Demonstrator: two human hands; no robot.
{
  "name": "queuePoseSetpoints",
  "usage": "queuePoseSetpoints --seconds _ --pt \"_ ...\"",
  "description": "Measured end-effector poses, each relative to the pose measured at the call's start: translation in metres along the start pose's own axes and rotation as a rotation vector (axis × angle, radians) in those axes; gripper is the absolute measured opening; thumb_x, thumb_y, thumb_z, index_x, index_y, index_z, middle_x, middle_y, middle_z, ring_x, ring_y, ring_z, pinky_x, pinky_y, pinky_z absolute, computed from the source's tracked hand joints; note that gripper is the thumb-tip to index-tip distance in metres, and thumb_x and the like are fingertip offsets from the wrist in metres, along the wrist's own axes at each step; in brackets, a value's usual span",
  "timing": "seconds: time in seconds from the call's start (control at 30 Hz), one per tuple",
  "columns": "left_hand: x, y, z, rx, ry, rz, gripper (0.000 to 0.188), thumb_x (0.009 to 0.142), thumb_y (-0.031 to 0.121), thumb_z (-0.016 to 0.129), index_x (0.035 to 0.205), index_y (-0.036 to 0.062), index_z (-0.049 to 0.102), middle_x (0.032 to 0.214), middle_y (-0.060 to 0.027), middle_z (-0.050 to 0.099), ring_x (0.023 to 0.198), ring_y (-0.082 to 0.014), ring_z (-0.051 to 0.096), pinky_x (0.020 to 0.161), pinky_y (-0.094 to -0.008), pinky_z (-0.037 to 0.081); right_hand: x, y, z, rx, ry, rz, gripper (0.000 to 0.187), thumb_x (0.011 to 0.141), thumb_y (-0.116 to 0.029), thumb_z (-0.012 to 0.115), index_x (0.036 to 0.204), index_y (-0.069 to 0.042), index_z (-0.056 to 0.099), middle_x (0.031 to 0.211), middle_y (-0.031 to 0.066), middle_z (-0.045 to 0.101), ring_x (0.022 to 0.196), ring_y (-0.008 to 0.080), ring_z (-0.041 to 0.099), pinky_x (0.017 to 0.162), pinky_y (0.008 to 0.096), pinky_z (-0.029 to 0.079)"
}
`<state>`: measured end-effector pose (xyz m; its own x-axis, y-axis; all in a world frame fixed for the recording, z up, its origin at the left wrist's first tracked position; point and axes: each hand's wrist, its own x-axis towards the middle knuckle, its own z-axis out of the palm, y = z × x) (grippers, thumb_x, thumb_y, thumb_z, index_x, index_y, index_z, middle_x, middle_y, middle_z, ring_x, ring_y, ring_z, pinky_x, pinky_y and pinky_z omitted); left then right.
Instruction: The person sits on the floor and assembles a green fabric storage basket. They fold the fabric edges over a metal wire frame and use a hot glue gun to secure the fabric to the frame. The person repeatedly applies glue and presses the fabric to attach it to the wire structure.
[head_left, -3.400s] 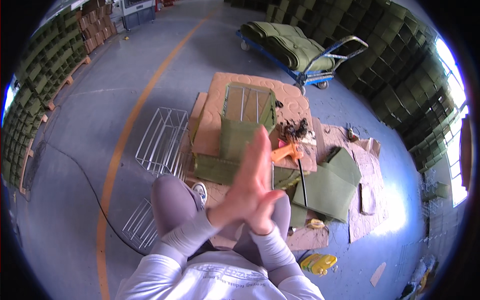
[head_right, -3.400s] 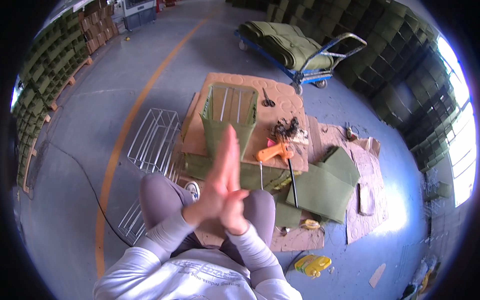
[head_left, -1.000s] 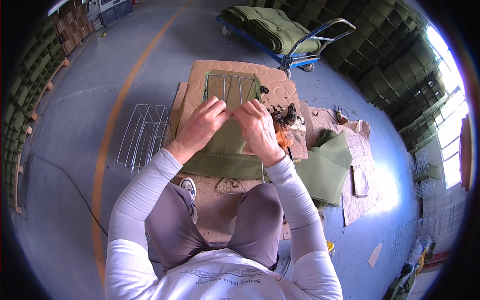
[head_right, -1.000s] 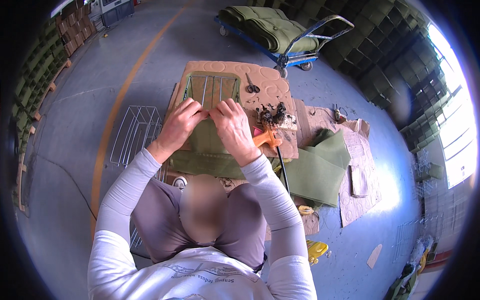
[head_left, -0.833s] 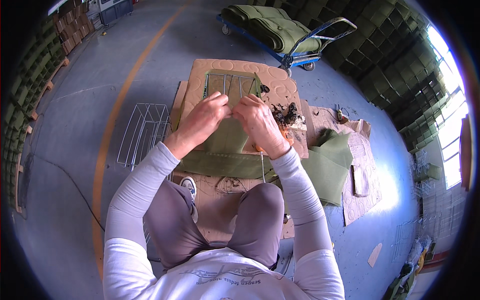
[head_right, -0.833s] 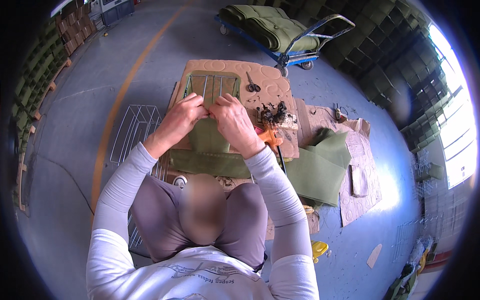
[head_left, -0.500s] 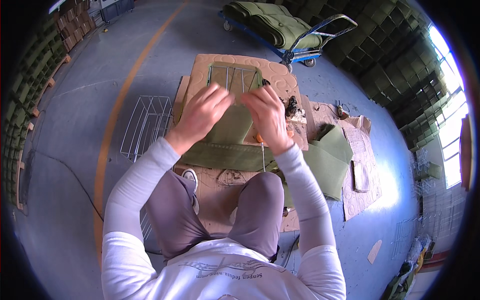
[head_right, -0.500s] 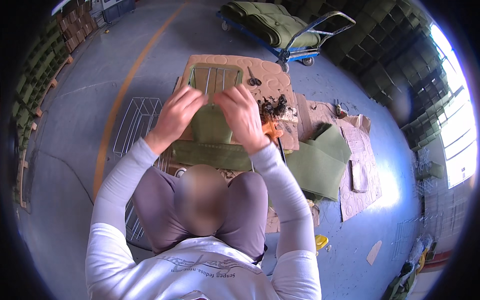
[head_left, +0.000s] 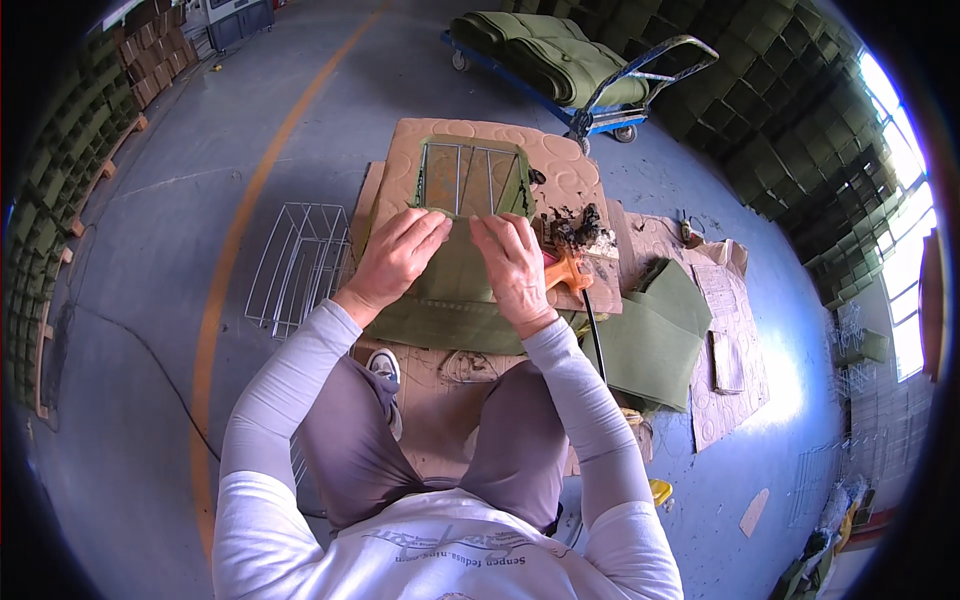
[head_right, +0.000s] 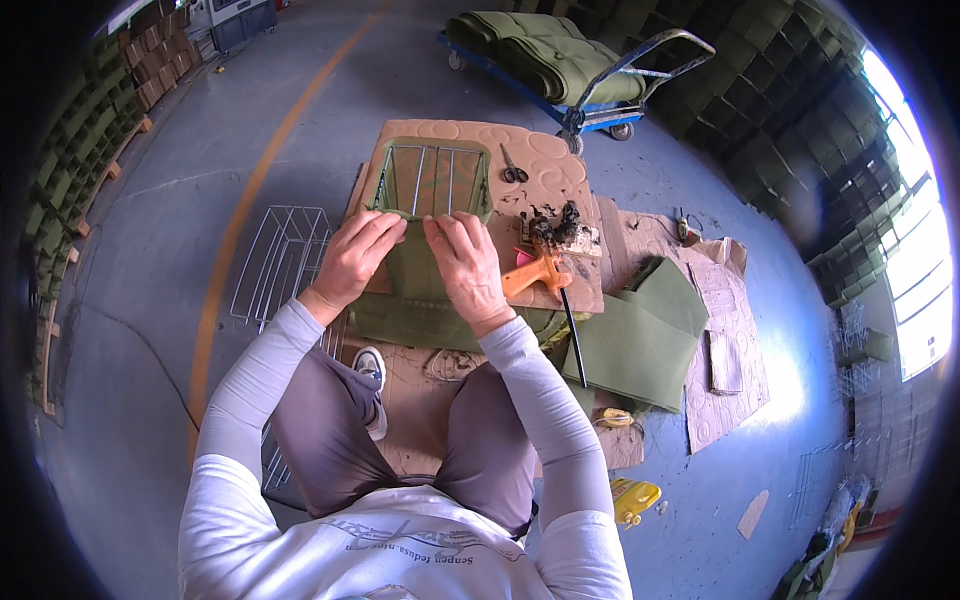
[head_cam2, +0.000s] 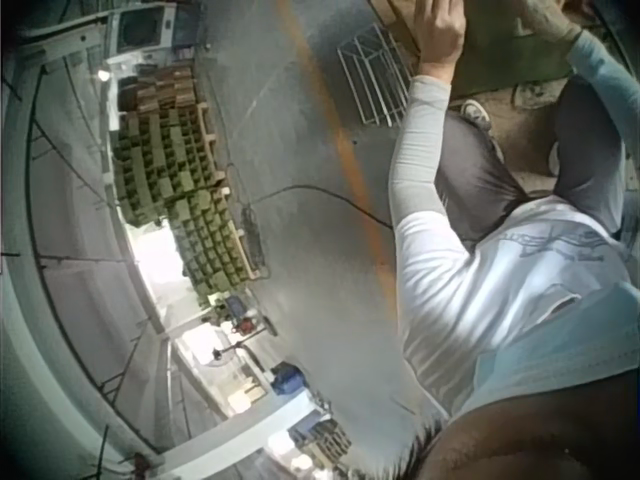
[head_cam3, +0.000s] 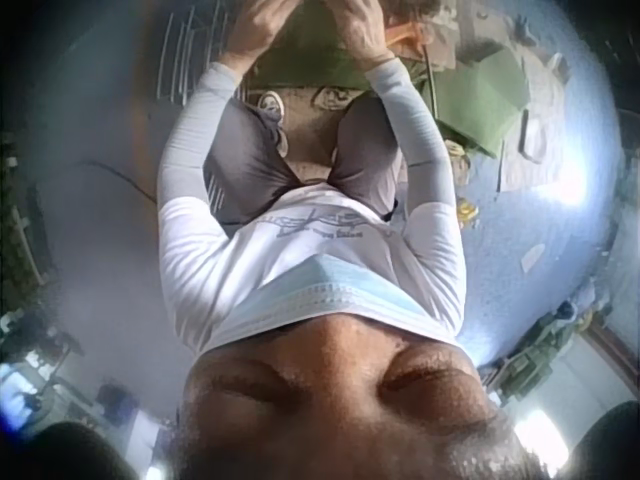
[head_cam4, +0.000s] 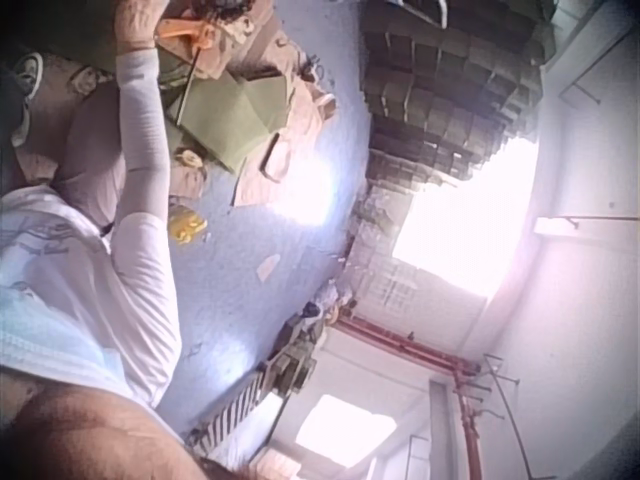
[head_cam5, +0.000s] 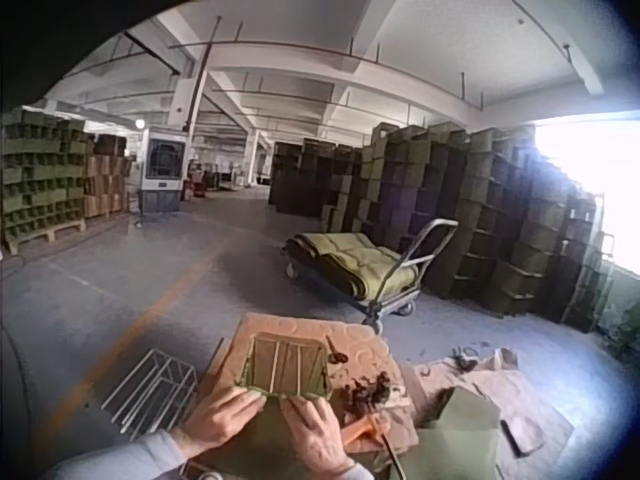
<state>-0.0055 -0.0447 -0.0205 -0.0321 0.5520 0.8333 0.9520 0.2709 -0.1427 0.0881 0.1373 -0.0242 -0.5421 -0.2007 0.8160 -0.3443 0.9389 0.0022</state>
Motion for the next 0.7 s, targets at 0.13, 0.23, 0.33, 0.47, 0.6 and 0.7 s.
queuePoseSetpoints --seconds 0.13,0.23,0.33,0.47,0.6,0.7 --pt "0.005 -0.004 0.002 -0.067 -0.016 -0.05 0.029 0.07 0.0 0.074 0.099 -0.0035 0.07 0.1 -0.0095 0.066 0.091 -0.0243 0.063 0.077 -0.0349 0.055 0.011 0.001 0.001 0.059 -0.025 0.058 0.031 0.074 -0.004 0.066 0.105 0.0 0.066 0.1 0.0083 0.057 0.094 0.0271 0.057 0.079 0.0386 0.05" --pt "0.01 -0.006 0.002 -0.118 -0.045 -0.099 0.025 0.071 0.0 0.074 0.095 -0.003 0.069 0.094 -0.01 0.066 0.087 -0.0251 0.063 0.074 -0.0355 0.055 0.019 0.003 0.002 0.139 -0.051 0.11 0.021 0.075 -0.003 0.068 0.096 -0.002 0.068 0.093 0.008 0.057 0.088 0.0275 0.056 0.075 0.0392 0.05" --pt "0.024 -0.008 -0.002 -0.182 -0.139 -0.145 0.021 0.072 0.0 0.075 0.092 -0.0022 0.068 0.088 -0.0106 0.066 0.084 -0.0263 0.063 0.072 -0.0367 0.054 0.027 0.005 -0.005 0.218 -0.107 0.167 0.013 0.075 -0.003 0.07 0.089 -0.002 0.07 0.085 0.0089 0.058 0.085 0.0294 0.057 0.073 0.0399 0.05" --pt "0.035 -0.02 -0.002 -0.296 -0.352 -0.203 0.019 0.073 0.002 0.075 0.091 -0.0001 0.068 0.084 -0.0114 0.066 0.082 -0.0279 0.063 0.072 -0.0387 0.052 0.041 0.012 -0.012 0.294 -0.251 0.205 0.006 0.076 -0.003 0.071 0.082 -0.002 0.07 0.08 0.0107 0.06 0.081 0.0318 0.059 0.072 0.0411 0.05" --pt "0.048 -0.031 -0.009 -0.356 -0.496 -0.243 0.016 0.079 0.005 0.071 0.095 0.0018 0.07 0.085 -0.0137 0.069 0.089 -0.0279 0.065 0.074 -0.0391 0.053 0.052 0.017 -0.014 0.297 -0.306 0.167 0.006 0.076 -0.002 0.07 0.082 -0.002 0.07 0.08 0.0125 0.063 0.082 0.0323 0.062 0.072 0.0416 0.05" --pt "0.046 -0.016 -0.022 -0.153 -0.212 -0.161 0.019 0.081 0.007 0.071 0.099 -0.0008 0.07 0.102 -0.0125 0.07 0.092 -0.0274 0.067 0.077 -0.0377 0.056 0.055 0.01 -0.03 0.284 -0.188 0.168 0.013 0.078 -0.002 0.069 0.09 -0.001 0.07 0.081 0.0125 0.065 0.082 0.0312 0.063 0.074 0.0407 0.051"
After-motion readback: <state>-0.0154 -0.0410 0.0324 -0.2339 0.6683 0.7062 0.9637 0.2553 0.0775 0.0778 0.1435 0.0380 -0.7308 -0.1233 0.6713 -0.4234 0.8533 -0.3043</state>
